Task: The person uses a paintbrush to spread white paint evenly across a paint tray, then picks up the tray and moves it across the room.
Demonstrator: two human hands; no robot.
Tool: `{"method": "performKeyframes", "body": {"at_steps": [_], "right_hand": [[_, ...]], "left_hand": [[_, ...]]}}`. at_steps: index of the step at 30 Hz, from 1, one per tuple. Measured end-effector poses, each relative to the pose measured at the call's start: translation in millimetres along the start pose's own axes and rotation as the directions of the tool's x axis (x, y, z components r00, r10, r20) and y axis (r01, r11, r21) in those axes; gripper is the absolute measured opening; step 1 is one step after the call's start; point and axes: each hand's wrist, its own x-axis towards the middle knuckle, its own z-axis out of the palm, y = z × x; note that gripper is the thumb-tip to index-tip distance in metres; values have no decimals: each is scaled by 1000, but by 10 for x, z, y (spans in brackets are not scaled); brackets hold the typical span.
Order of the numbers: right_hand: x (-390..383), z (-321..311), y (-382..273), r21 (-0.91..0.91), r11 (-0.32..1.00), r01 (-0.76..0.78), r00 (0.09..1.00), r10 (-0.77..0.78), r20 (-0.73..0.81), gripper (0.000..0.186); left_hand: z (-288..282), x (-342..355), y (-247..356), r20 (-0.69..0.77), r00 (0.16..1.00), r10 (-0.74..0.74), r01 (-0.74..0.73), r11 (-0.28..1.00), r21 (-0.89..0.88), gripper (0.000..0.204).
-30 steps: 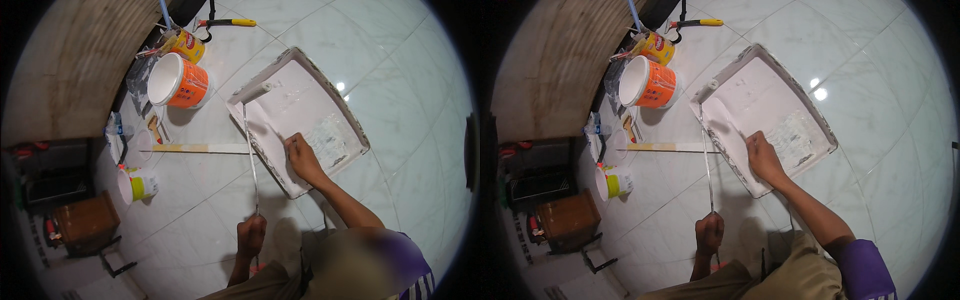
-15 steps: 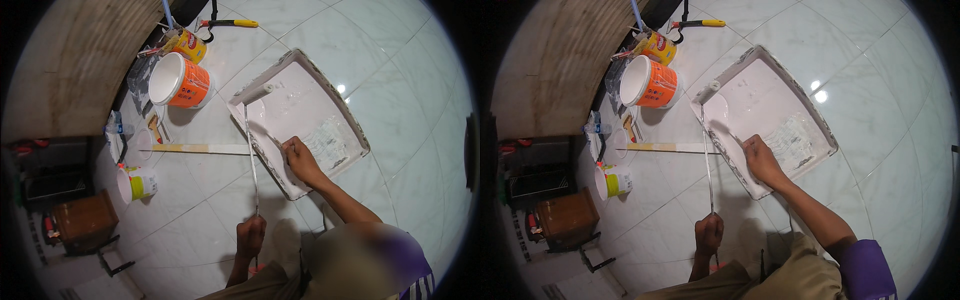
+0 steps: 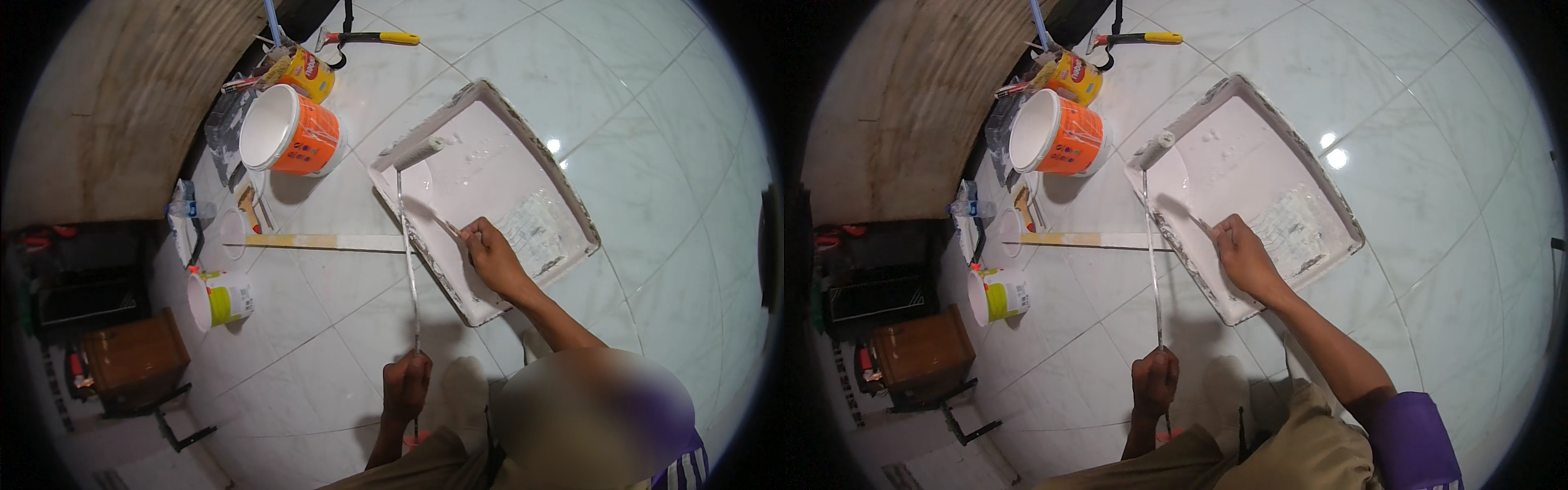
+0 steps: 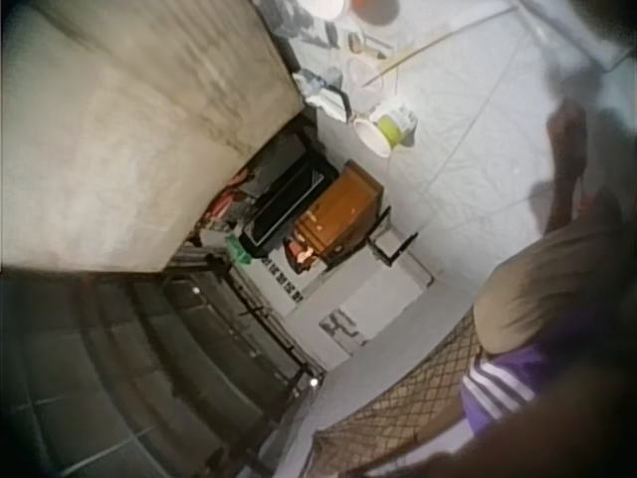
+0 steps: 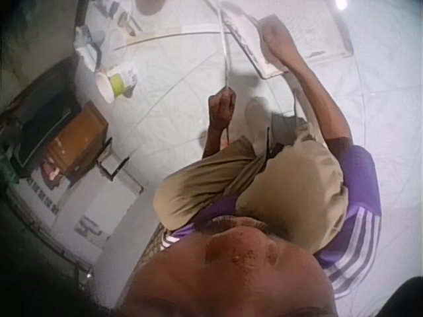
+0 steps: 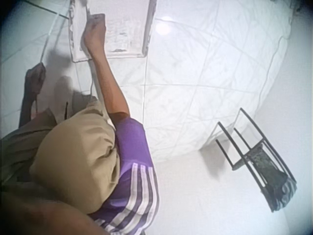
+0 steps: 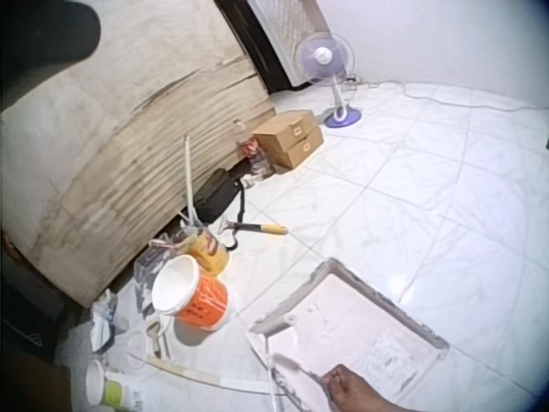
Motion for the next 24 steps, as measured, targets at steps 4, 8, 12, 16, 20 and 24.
{"method": "performKeyframes", "body": {"at_steps": [4,8,12,16,20,24], "right_hand": [[21,-14,3,-3,1000,6,992,-6,-124,26],[-9,5,-15,-46,999,29,999,-31,-42,26],[6,-78,6,-67,998,13,999,-15,-35,26],[2,-65,-58,-62,997,53,995,-58,-85,26],[-28,-121,-175,-163,986,39,999,-45,-31,26],[-31,-142,-231,-119,993,11,994,-23,-104,26]], "left_hand": [[-22,-19,-25,12,999,-52,52,999,-5,46],[-11,-36,-41,-1,998,-67,67,997,-48,48],[26,-21,-49,-9,1000,22,-21,996,91,49],[-16,-24,-61,12,1000,24,-24,997,67,41],[-40,-43,-84,38,999,-20,20,1000,14,38],[-27,-24,-148,23,988,152,-153,959,237,36]]}}
